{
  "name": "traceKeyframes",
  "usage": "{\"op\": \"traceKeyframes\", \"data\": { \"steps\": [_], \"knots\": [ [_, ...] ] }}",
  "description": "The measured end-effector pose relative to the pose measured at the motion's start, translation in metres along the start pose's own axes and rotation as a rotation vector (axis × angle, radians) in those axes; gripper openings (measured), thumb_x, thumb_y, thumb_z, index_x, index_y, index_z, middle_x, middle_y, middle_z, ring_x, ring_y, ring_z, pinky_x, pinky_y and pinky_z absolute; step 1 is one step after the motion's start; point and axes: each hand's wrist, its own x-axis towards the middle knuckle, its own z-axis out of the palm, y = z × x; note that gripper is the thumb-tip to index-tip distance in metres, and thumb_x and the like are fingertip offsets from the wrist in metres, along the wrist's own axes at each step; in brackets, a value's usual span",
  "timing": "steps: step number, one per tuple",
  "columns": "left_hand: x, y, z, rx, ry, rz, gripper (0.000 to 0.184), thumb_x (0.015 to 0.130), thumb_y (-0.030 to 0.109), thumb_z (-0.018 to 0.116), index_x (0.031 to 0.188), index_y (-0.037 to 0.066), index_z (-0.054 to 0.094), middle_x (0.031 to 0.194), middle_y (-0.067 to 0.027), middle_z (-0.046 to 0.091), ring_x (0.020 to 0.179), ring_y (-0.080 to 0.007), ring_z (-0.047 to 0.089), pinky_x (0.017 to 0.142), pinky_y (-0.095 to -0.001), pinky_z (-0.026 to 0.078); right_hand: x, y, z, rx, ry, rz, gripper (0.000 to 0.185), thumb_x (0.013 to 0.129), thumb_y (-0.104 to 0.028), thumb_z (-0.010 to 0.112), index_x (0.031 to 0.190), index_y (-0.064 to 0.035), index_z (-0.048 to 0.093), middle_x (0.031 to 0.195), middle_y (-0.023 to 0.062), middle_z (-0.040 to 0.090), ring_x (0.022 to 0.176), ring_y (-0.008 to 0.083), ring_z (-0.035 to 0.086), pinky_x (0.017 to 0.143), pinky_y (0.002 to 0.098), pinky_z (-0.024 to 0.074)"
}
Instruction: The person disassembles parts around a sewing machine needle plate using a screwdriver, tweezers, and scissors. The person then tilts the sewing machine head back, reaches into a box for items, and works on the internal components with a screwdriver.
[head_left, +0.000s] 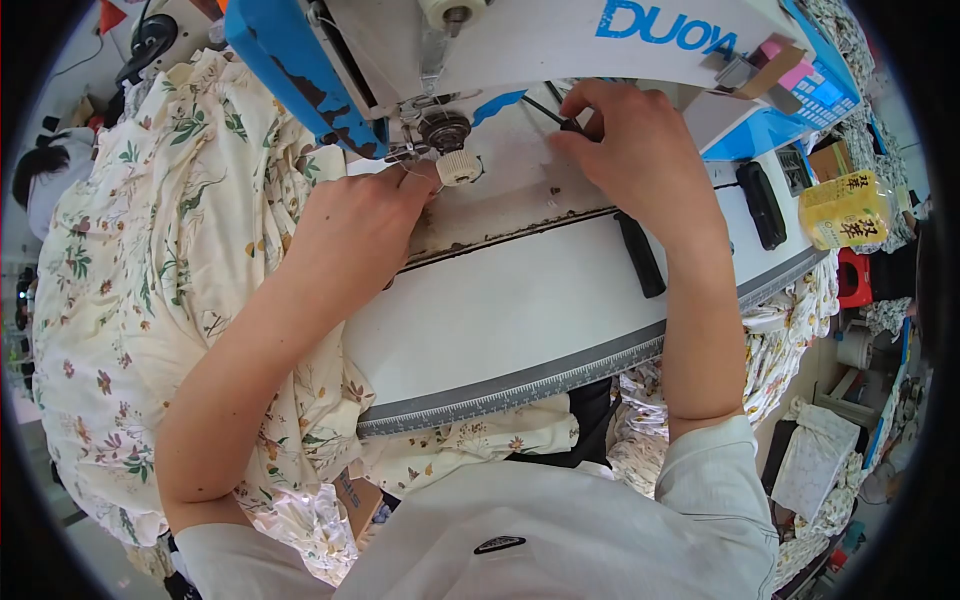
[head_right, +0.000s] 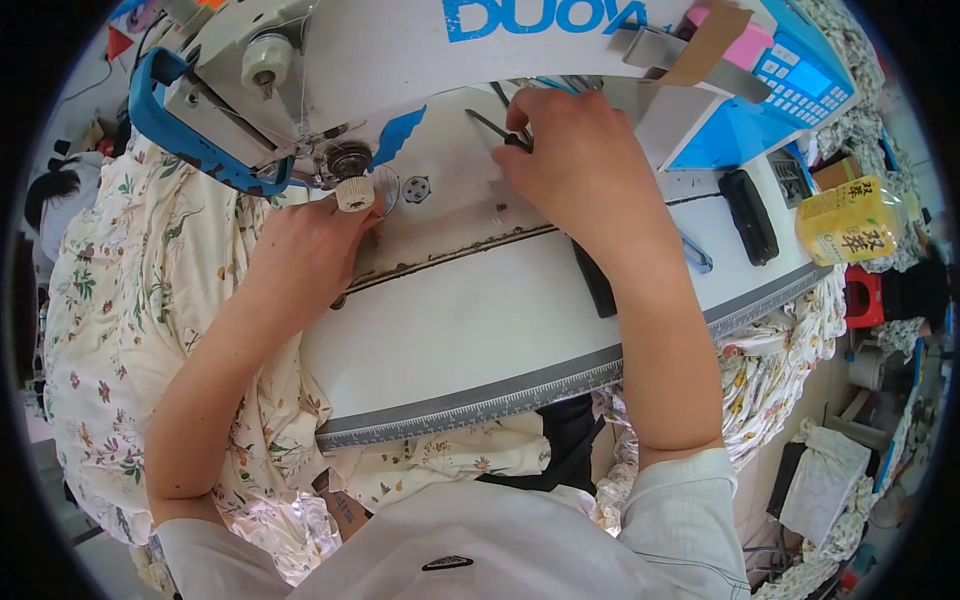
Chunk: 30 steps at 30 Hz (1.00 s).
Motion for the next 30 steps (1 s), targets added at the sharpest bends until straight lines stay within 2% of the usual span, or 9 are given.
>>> {"op": "traceKeyframes", "data": {
  "steps": [1, 7, 10, 15, 18, 22, 25, 27, 30],
  "knots": [
    [0.0, 0.0, -0.001, 0.002, -0.014, 0.008, 0.034, 0.085, 0.0, 0.065, 0.119, 0.003, 0.063, 0.093, -0.0142, 0.071, 0.077, -0.035, 0.071, 0.063, -0.0453, 0.055, 0.0, 0.001, 0.0, -0.011, 0.008, -0.012, 0.025, 0.088, -0.019, 0.081, 0.105, -0.0013, 0.075, 0.084, 0.0153, 0.076, 0.073, 0.029, 0.072, 0.074, 0.0379, 0.0574],
    [-0.005, -0.001, -0.001, -0.041, -0.002, 0.024, 0.035, 0.084, -0.001, 0.064, 0.118, 0.004, 0.063, 0.092, -0.0117, 0.071, 0.078, -0.0333, 0.072, 0.063, -0.045, 0.055, 0.001, 0.002, -0.011, -0.011, 0.017, 0.034, 0.025, 0.089, -0.019, 0.081, 0.106, -0.0012, 0.075, 0.086, 0.0153, 0.076, 0.074, 0.0282, 0.072, 0.074, 0.0374, 0.0574],
    [-0.007, -0.004, 0.0, -0.058, 0.029, 0.053, 0.036, 0.083, -0.001, 0.064, 0.119, 0.005, 0.064, 0.092, -0.0105, 0.071, 0.078, -0.0322, 0.072, 0.062, -0.0447, 0.055, 0.005, 0.009, -0.014, -0.054, 0.132, 0.11, 0.022, 0.091, -0.017, 0.078, 0.107, -0.0011, 0.075, 0.091, 0.0155, 0.077, 0.078, 0.0299, 0.073, 0.076, 0.0392, 0.0583],
    [-0.006, -0.006, 0.003, -0.073, 0.097, 0.084, 0.035, 0.084, -0.001, 0.065, 0.117, 0.005, 0.068, 0.093, -0.0084, 0.071, 0.08, -0.0308, 0.073, 0.063, -0.0448, 0.055, 0.017, 0.046, 0.006, -0.276, 0.325, -0.047, 0.019, 0.093, -0.013, 0.075, 0.108, -0.0016, 0.075, 0.094, 0.0153, 0.077, 0.085, 0.0326, 0.075, 0.08, 0.0416, 0.0588],
    [-0.008, -0.004, 0.002, -0.084, 0.121, 0.075, 0.033, 0.084, 0.001, 0.066, 0.116, 0.006, 0.07, 0.092, -0.008, 0.071, 0.081, -0.0305, 0.073, 0.063, -0.045, 0.055, 0.016, 0.037, 0.004, -0.191, 0.075, 0.079, 0.017, 0.092, -0.011, 0.074, 0.107, -0.0024, 0.074, 0.097, 0.0165, 0.077, 0.091, 0.0361, 0.074, 0.084, 0.0445, 0.0585],
    [-0.013, -0.004, -0.01, -0.086, 0.107, 0.04, 0.025, 0.088, 0.004, 0.068, 0.112, 0.006, 0.072, 0.089, -0.009, 0.072, 0.08, -0.0319, 0.073, 0.065, -0.0453, 0.056, 0.014, 0.038, 0.008, -0.31, -0.005, 0.051, 0.013, 0.096, -0.013, 0.066, 0.105, -0.0061, 0.073, 0.103, 0.0179, 0.075, 0.099, 0.0397, 0.072, 0.087, 0.0518, 0.0582],
    [-0.016, -0.005, -0.02, -0.11, 0.17, -0.001, 0.014, 0.092, 0.01, 0.069, 0.105, 0.006, 0.074, 0.087, -0.0106, 0.073, 0.078, -0.0338, 0.072, 0.067, -0.046, 0.056, 0.018, 0.047, 0.013, -0.278, -0.006, 0.041, 0.012, 0.094, -0.011, 0.065, 0.102, -0.0055, 0.072, 0.101, 0.0193, 0.075, 0.101, 0.0397, 0.072, 0.089, 0.0519, 0.0581],
    [-0.017, -0.008, -0.021, -0.116, 0.138, -0.007, 0.013, 0.093, 0.011, 0.07, 0.104, 0.007, 0.075, 0.088, -0.0106, 0.073, 0.078, -0.0347, 0.071, 0.067, -0.046, 0.056, 0.02, 0.045, 0.014, -0.264, -0.008, 0.037, 0.011, 0.093, -0.01, 0.065, 0.101, -0.0052, 0.071, 0.1, 0.02, 0.074, 0.102, 0.0397, 0.072, 0.09, 0.0519, 0.058],
    [-0.017, -0.009, -0.019, -0.134, 0.079, -0.011, 0.011, 0.095, 0.013, 0.071, 0.103, 0.007, 0.077, 0.09, -0.0107, 0.075, 0.077, -0.0366, 0.07, 0.069, -0.0461, 0.055, 0.022, 0.03, 0.013, -0.417, -0.036, 0.002, 0.012, 0.088, -0.006, 0.064, 0.098, -0.0025, 0.07, 0.1, 0.0229, 0.073, 0.103, 0.0416, 0.071, 0.091, 0.0523, 0.0578]
  ]
}}
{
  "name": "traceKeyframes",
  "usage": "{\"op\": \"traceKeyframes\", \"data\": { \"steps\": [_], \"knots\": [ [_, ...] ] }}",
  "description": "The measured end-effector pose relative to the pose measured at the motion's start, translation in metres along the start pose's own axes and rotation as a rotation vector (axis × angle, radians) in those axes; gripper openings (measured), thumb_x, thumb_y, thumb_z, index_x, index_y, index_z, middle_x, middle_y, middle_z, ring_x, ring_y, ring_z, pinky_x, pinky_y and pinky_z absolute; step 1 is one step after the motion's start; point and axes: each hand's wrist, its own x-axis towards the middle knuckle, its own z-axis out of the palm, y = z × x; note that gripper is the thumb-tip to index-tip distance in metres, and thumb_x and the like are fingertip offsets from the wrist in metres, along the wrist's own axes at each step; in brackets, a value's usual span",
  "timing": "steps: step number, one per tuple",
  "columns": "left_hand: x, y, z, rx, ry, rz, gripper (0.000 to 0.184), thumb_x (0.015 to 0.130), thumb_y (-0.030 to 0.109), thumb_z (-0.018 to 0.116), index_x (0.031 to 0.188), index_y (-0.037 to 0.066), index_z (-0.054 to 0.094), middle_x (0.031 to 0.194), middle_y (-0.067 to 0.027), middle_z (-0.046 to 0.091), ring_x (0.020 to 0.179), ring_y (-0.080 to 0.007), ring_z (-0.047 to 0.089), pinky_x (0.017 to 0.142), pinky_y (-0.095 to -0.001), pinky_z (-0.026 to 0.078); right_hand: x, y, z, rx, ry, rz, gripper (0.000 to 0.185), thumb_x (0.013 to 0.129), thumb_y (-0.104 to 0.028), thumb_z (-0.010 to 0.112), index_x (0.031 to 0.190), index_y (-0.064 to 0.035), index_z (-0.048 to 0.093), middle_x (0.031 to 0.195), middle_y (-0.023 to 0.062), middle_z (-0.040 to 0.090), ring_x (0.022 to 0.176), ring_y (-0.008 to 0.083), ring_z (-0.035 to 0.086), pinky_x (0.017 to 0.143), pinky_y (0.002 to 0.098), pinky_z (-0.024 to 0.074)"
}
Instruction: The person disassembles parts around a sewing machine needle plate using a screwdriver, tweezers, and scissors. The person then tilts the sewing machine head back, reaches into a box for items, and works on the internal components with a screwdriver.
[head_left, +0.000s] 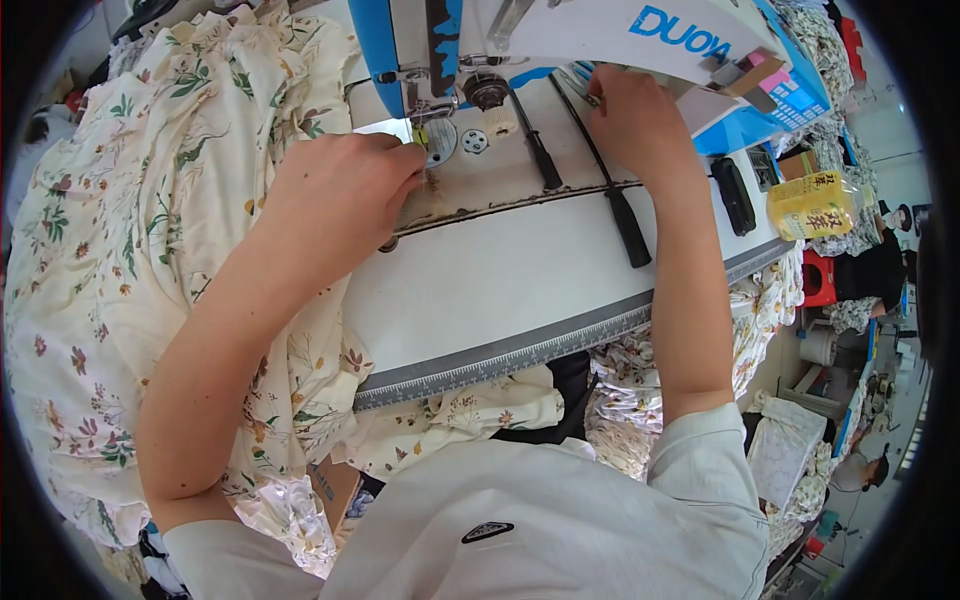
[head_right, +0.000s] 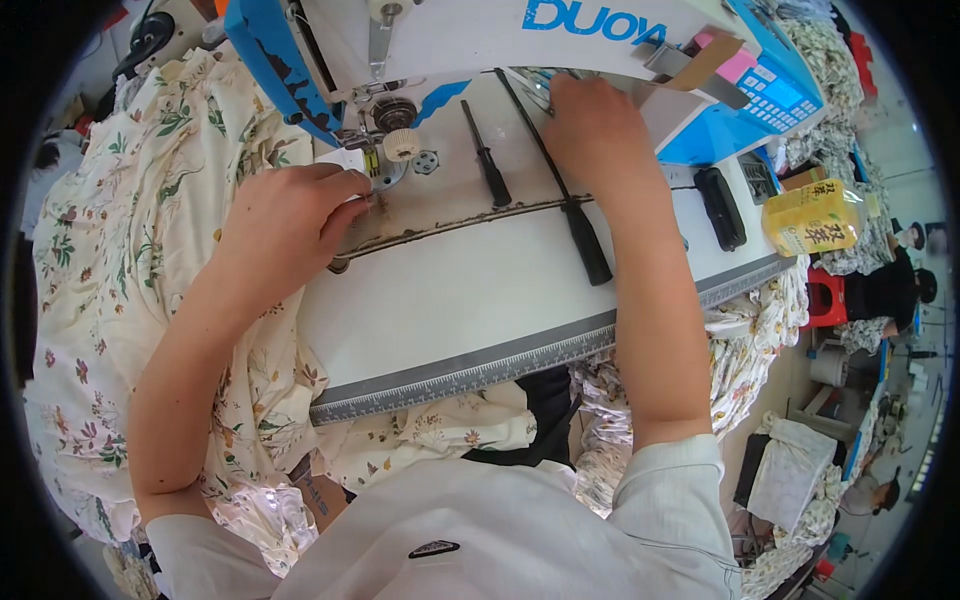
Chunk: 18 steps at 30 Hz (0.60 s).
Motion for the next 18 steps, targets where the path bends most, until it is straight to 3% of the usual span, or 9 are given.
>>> {"op": "traceKeyframes", "data": {
  "steps": [3, 9, 12, 13, 16, 18],
  "knots": [
    [-0.001, 0.0, 0.0, -0.023, 0.067, 0.021, 0.008, 0.093, 0.012, 0.07, 0.094, 0.007, 0.076, 0.089, -0.0122, 0.074, 0.077, -0.0353, 0.072, 0.068, -0.0466, 0.057, 0.0, 0.002, 0.001, -0.026, 0.039, -0.058, 0.014, 0.087, -0.005, 0.064, 0.099, -0.0008, 0.069, 0.101, 0.025, 0.073, 0.102, 0.0438, 0.071, 0.091, 0.0531, 0.0575],
    [-0.002, -0.007, -0.001, 0.001, 0.056, -0.021, 0.008, 0.091, 0.01, 0.07, 0.092, 0.007, 0.077, 0.088, -0.0129, 0.075, 0.076, -0.0362, 0.072, 0.068, -0.0466, 0.057, -0.016, 0.001, -0.019, -0.016, -0.01, -0.046, 0.016, 0.089, -0.005, 0.064, 0.103, 0.0021, 0.067, 0.102, 0.0253, 0.071, 0.099, 0.0455, 0.07, 0.09, 0.0545, 0.0564],
    [-0.002, -0.007, 0.0, 0.016, 0.045, -0.034, 0.007, 0.09, 0.009, 0.07, 0.092, 0.007, 0.077, 0.087, -0.0131, 0.075, 0.076, -0.0367, 0.072, 0.067, -0.0469, 0.057, -0.034, 0.002, -0.026, 0.03, 0.356, -0.22, 0.016, 0.094, -0.009, 0.066, 0.107, 0.001, 0.067, 0.098, 0.0234, 0.072, 0.096, 0.0442, 0.07, 0.087, 0.0525, 0.0564],
    [-0.002, -0.007, -0.001, 0.014, 0.027, -0.049, 0.008, 0.091, 0.01, 0.071, 0.094, 0.007, 0.077, 0.088, -0.0126, 0.075, 0.077, -0.0368, 0.071, 0.069, -0.047, 0.056, -0.043, -0.002, -0.031, 0.029, 0.35, -0.226, 0.016, 0.094, -0.009, 0.066, 0.107, 0.001, 0.067, 0.098, 0.0234, 0.072, 0.096, 0.0442, 0.07, 0.087, 0.0525, 0.0564],
    [-0.001, -0.007, 0.0, 0.006, -0.002, -0.077, 0.008, 0.094, 0.012, 0.072, 0.097, 0.007, 0.077, 0.09, -0.0115, 0.075, 0.08, -0.0371, 0.069, 0.071, -0.047, 0.054, -0.074, -0.024, -0.047, 0.539, 0.07, -0.037, 0.01, 0.099, -0.007, 0.066, 0.106, -0.0001, 0.068, 0.092, 0.0176, 0.07, 0.082, 0.0335, 0.069, 0.076, 0.0417, 0.055],
    [-0.001, -0.007, 0.002, 0.017, 0.028, -0.061, 0.008, 0.092, 0.011, 0.071, 0.094, 0.007, 0.077, 0.087, -0.0128, 0.075, 0.077, -0.0371, 0.071, 0.068, -0.0472, 0.056, -0.086, -0.038, -0.041, 0.598, -0.018, -0.072, 0.012, 0.099, -0.01, 0.068, 0.107, -0.0008, 0.07, 0.092, 0.0168, 0.071, 0.08, 0.0306, 0.069, 0.074, 0.0395, 0.0545]
  ]
}}
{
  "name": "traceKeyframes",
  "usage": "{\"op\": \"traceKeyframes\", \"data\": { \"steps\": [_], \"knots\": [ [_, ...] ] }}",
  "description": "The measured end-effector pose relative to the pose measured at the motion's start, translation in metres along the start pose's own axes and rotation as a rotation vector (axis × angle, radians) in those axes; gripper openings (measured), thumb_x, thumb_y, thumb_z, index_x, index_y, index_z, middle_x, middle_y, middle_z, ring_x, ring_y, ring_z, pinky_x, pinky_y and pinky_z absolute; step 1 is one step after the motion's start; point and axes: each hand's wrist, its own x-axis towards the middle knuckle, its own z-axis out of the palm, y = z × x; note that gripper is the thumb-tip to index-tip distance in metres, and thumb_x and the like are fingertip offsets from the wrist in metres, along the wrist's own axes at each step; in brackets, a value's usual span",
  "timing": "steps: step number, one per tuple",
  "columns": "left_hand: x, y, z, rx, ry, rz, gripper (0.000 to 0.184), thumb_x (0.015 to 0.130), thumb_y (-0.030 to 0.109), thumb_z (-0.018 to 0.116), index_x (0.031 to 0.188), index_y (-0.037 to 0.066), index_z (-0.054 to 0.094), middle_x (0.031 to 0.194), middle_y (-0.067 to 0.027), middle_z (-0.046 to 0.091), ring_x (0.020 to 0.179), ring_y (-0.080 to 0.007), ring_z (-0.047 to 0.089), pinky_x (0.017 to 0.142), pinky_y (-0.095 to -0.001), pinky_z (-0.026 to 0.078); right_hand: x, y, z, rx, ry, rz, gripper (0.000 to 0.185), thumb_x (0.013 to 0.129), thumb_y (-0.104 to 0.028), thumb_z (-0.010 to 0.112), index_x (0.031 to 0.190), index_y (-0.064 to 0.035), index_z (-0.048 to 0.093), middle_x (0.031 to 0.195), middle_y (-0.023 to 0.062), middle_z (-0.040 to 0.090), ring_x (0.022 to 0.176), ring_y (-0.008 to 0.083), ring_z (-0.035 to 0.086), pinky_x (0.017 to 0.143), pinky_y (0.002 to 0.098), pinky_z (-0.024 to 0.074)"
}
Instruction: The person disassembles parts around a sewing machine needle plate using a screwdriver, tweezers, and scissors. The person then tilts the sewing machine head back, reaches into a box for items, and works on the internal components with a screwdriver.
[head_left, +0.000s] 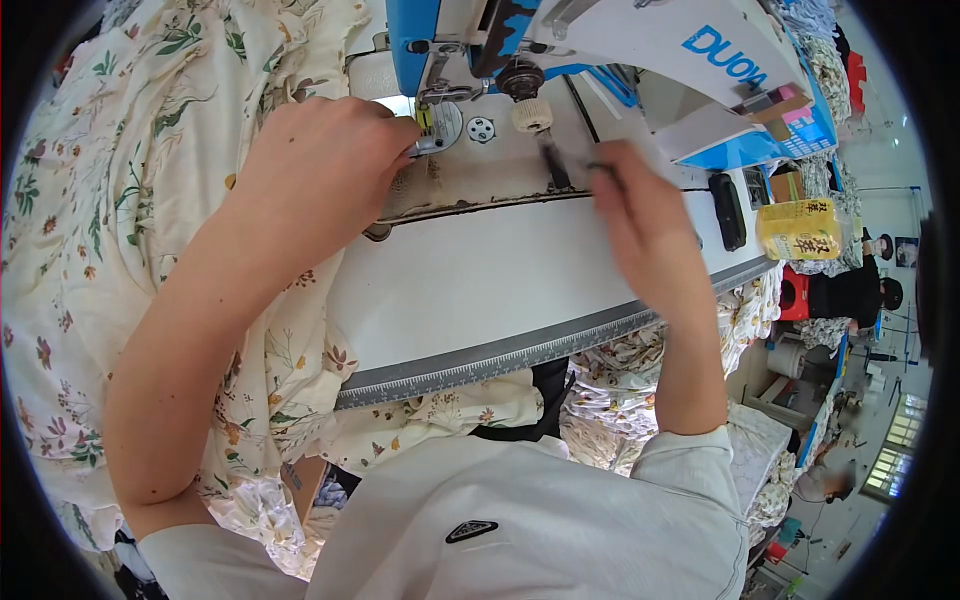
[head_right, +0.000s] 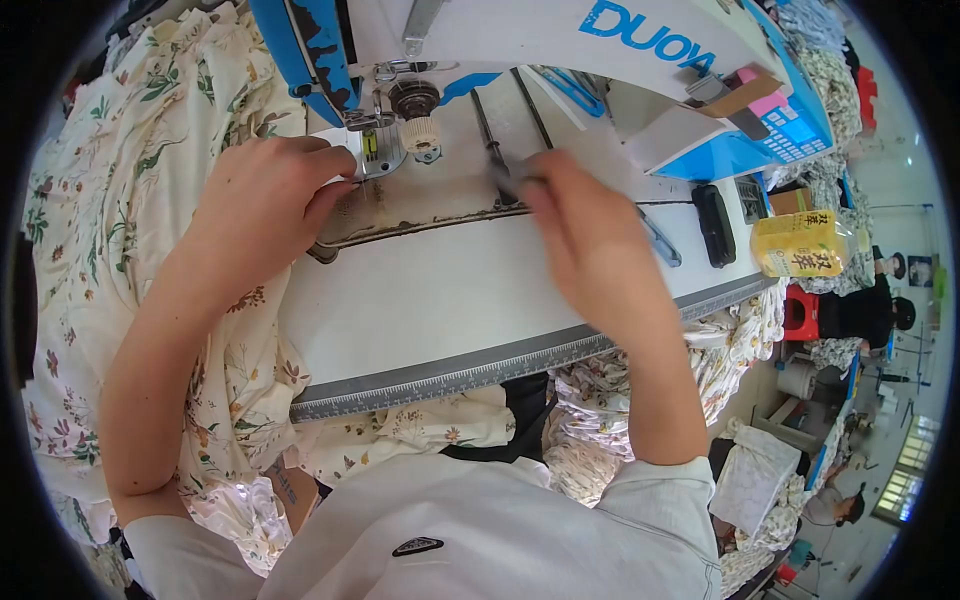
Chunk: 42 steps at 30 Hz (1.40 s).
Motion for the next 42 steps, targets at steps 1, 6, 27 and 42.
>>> {"op": "traceKeyframes", "data": {
  "steps": [1, 6, 27, 42],
  "knots": [
    [0.0, 0.0, 0.001, 0.006, 0.015, 0.01, 0.007, 0.09, 0.011, 0.071, 0.092, 0.007, 0.077, 0.085, -0.0134, 0.074, 0.076, -0.0372, 0.071, 0.067, -0.0473, 0.057, -0.003, -0.002, 0.006, 0.066, -0.089, -0.007, 0.014, 0.099, -0.013, 0.071, 0.108, -0.0014, 0.071, 0.092, 0.016, 0.071, 0.078, 0.0276, 0.069, 0.073, 0.0374, 0.054],
    [0.0, -0.001, 0.0, -0.011, 0.014, 0.024, 0.009, 0.092, 0.013, 0.072, 0.093, 0.007, 0.078, 0.084, -0.0137, 0.074, 0.075, -0.0377, 0.07, 0.068, -0.0473, 0.057, 0.004, -0.002, 0.011, -0.102, -0.114, -0.053, 0.02, 0.094, -0.012, 0.076, 0.112, -0.0032, 0.072, 0.095, 0.0146, 0.073, 0.078, 0.0303, 0.071, 0.072, 0.0394, 0.0552],
    [0.001, 0.004, -0.006, -0.01, -0.006, -0.037, 0.01, 0.094, 0.013, 0.07, 0.09, 0.005, 0.073, 0.082, -0.0131, 0.071, 0.077, -0.0369, 0.07, 0.069, -0.0488, 0.055, 0.014, 0.093, -0.016, -0.557, 0.256, 0.035, 0.031, 0.089, -0.017, 0.079, 0.118, -0.0055, 0.076, 0.082, 0.0162, 0.071, 0.071, 0.0324, 0.069, 0.067, 0.0419, 0.0548],
    [0.0, -0.017, -0.018, -0.069, -0.131, -0.202, 0.012, 0.091, 0.01, 0.072, 0.1, 0.002, 0.073, 0.084, -0.0162, 0.074, 0.08, -0.0345, 0.071, 0.074, -0.0468, 0.055, 0.003, -0.057, -0.01, 0.198, -0.434, 0.314, 0.026, 0.096, -0.005, 0.074, 0.12, 0.0058, 0.073, 0.072, 0.0053, 0.07, 0.06, 0.0106, 0.059, 0.058, 0.028, 0.0471]
  ]
}}
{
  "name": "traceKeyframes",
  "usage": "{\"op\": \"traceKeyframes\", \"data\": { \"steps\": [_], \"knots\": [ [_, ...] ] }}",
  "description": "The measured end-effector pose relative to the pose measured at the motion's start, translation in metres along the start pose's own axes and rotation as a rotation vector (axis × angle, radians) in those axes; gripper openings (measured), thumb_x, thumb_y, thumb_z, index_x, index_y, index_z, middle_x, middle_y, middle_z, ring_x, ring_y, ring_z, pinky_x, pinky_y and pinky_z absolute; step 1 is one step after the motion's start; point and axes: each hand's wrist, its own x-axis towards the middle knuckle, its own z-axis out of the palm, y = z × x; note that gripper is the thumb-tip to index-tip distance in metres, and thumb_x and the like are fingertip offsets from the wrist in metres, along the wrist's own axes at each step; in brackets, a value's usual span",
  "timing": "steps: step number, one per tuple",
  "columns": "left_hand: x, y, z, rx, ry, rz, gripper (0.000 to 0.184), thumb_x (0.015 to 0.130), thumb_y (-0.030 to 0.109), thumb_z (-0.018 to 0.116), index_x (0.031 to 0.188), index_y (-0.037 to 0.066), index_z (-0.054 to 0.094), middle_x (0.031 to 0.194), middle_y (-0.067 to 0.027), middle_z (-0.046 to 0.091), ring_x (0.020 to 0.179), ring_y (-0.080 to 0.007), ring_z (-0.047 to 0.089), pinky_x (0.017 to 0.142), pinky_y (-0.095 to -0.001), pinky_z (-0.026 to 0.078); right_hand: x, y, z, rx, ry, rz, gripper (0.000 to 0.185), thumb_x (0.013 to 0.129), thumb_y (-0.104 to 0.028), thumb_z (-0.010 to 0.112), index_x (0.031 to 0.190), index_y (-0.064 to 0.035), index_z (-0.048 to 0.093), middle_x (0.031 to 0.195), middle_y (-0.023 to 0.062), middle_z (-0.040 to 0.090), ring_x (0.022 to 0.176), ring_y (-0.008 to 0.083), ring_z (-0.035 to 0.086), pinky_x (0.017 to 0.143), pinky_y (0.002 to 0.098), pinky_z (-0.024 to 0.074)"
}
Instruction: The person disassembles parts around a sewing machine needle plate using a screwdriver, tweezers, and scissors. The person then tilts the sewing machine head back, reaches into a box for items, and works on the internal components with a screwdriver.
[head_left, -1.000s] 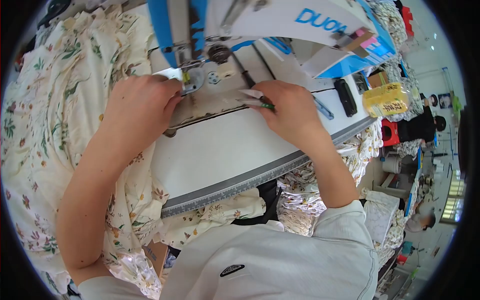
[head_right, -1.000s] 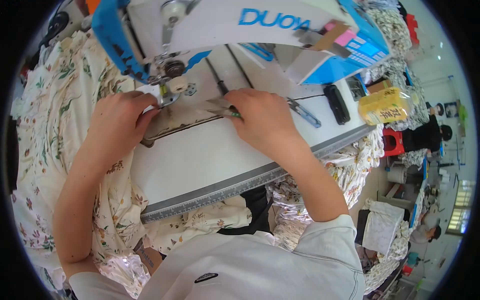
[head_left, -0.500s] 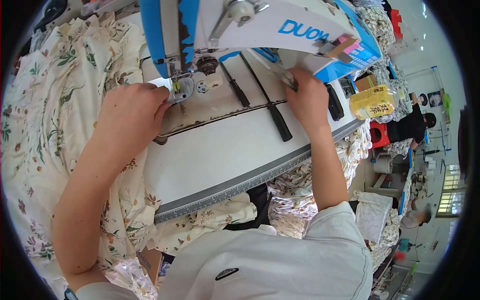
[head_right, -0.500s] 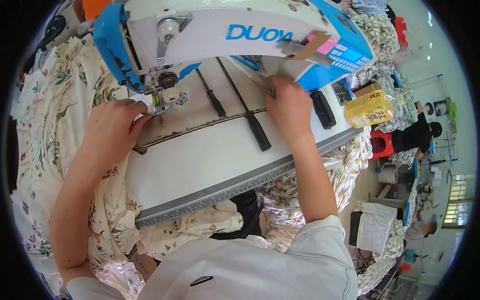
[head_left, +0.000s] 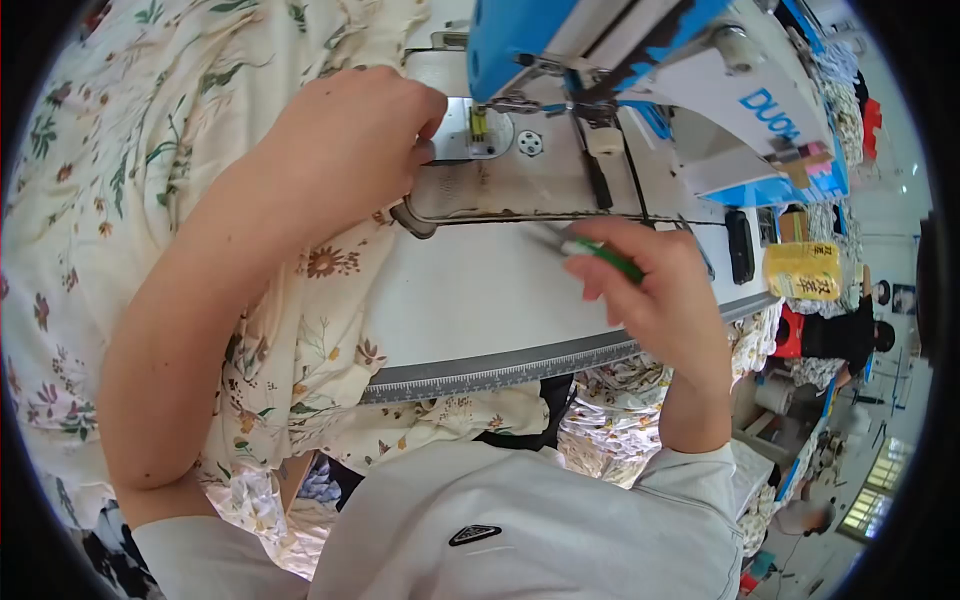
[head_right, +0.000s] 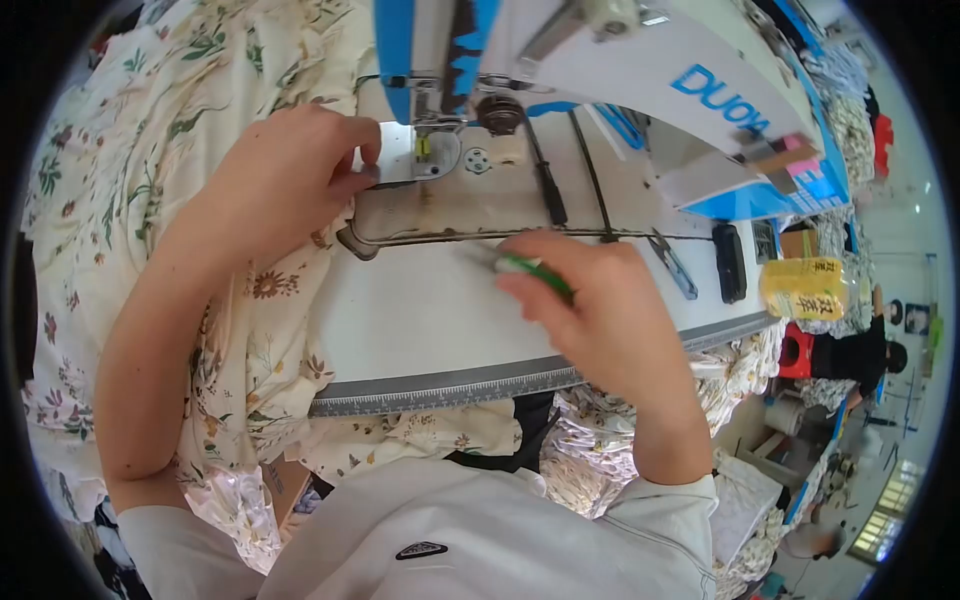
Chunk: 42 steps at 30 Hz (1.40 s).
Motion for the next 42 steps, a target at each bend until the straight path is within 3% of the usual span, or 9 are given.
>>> {"op": "traceKeyframes", "data": {
  "steps": [3, 8, 11, 16, 19, 27, 31, 40, 42],
  "knots": [
    [0.001, -0.007, 0.0, -0.15, -0.056, 0.001, 0.013, 0.09, 0.009, 0.073, 0.1, 0.001, 0.073, 0.082, -0.0152, 0.074, 0.077, -0.0323, 0.071, 0.072, -0.0453, 0.055, 0.013, -0.005, 0.021, -0.035, 0.082, -0.255, 0.023, 0.097, -0.01, 0.074, 0.114, 0.006, 0.076, 0.068, 0.0052, 0.069, 0.056, 0.0106, 0.061, 0.055, 0.028, 0.0466],
    [0.004, -0.018, 0.004, -0.163, -0.031, 0.044, 0.013, 0.089, 0.009, 0.075, 0.098, 0.0, 0.072, 0.08, -0.0145, 0.073, 0.074, -0.0309, 0.071, 0.07, -0.0439, 0.054, 0.061, 0.003, 0.017, -0.246, 0.236, -0.168, 0.023, 0.098, -0.016, 0.074, 0.109, 0.0038, 0.078, 0.066, 0.0037, 0.067, 0.057, 0.0092, 0.06, 0.053, 0.0271, 0.045],
    [0.006, -0.011, -0.001, -0.159, -0.114, -0.04, 0.012, 0.086, 0.006, 0.076, 0.098, 0.003, 0.074, 0.09, -0.0167, 0.075, 0.088, -0.0363, 0.073, 0.078, -0.0469, 0.058, 0.07, 0.004, 0.016, 0.04, 0.167, -0.012, 0.024, 0.099, -0.021, 0.074, 0.107, 0.0004, 0.079, 0.065, 0.0025, 0.067, 0.056, 0.0072, 0.057, 0.051, 0.0258, 0.0408],
    [0.007, -0.012, 0.002, -0.163, -0.112, -0.043, 0.012, 0.087, 0.006, 0.076, 0.098, 0.004, 0.074, 0.088, -0.0159, 0.075, 0.087, -0.0357, 0.074, 0.078, -0.0469, 0.058, 0.08, 0.001, 0.014, 0.063, 0.131, 0.028, 0.021, 0.098, -0.021, 0.075, 0.104, -0.0016, 0.08, 0.065, 0.0018, 0.066, 0.055, 0.0053, 0.054, 0.049, 0.025, 0.0366],
    [0.005, -0.016, 0.008, -0.168, -0.041, 0.027, 0.011, 0.09, 0.008, 0.075, 0.094, 0.0, 0.069, 0.079, -0.0148, 0.073, 0.074, -0.0321, 0.07, 0.07, -0.044, 0.054, 0.084, -0.001, 0.011, -0.031, 0.13, -0.044, 0.024, 0.096, -0.024, 0.072, 0.092, -0.0022, 0.08, 0.064, 0.0049, 0.07, 0.056, 0.0118, 0.061, 0.057, 0.0317, 0.0474],
    [0.003, -0.016, 0.012, -0.152, 0.01, 0.037, 0.012, 0.089, 0.007, 0.076, 0.095, 0.0, 0.069, 0.079, -0.0145, 0.073, 0.075, -0.0327, 0.07, 0.071, -0.0452, 0.054, 0.087, 0.002, 0.01, 0.407, -0.025, 0.249, 0.022, 0.1, -0.022, 0.075, 0.113, -0.0044, 0.076, 0.068, -0.0013, 0.062, 0.05, 0.0015, 0.042, 0.045, 0.0213, 0.0268],
    [0.005, -0.017, 0.016, -0.167, 0.064, 0.069, 0.013, 0.088, 0.009, 0.078, 0.093, 0.0, 0.07, 0.081, -0.0145, 0.073, 0.076, -0.0333, 0.07, 0.072, -0.0457, 0.054, 0.083, 0.007, 0.007, 0.605, -0.106, 0.261, 0.023, 0.101, -0.022, 0.075, 0.115, -0.0042, 0.075, 0.068, -0.0014, 0.061, 0.048, 0.0005, 0.039, 0.043, 0.021, 0.024],
    [0.006, 0.0, 0.011, -0.23, -0.012, -0.018, 0.028, 0.083, 0.025, 0.085, 0.097, 0.002, 0.076, 0.092, -0.0183, 0.075, 0.087, -0.0378, 0.074, 0.079, -0.0484, 0.059, 0.074, 0.008, 0.006, 0.285, -0.068, 0.157, 0.025, 0.102, -0.022, 0.073, 0.117, -0.0023, 0.074, 0.067, 0.0, 0.062, 0.046, 0.0032, 0.041, 0.042, 0.0218, 0.025],
    [0.005, 0.008, 0.019, -0.19, 0.059, -0.062, 0.033, 0.082, 0.028, 0.087, 0.095, 0.0, 0.075, 0.091, -0.019, 0.075, 0.085, -0.0384, 0.074, 0.077, -0.0483, 0.059, 0.073, 0.015, 0.004, 0.282, 0.081, 0.09, 0.025, 0.102, -0.022, 0.073, 0.117, -0.0019, 0.074, 0.067, 0.0004, 0.063, 0.047, 0.0043, 0.044, 0.043, 0.0229, 0.0282]
  ]
}}
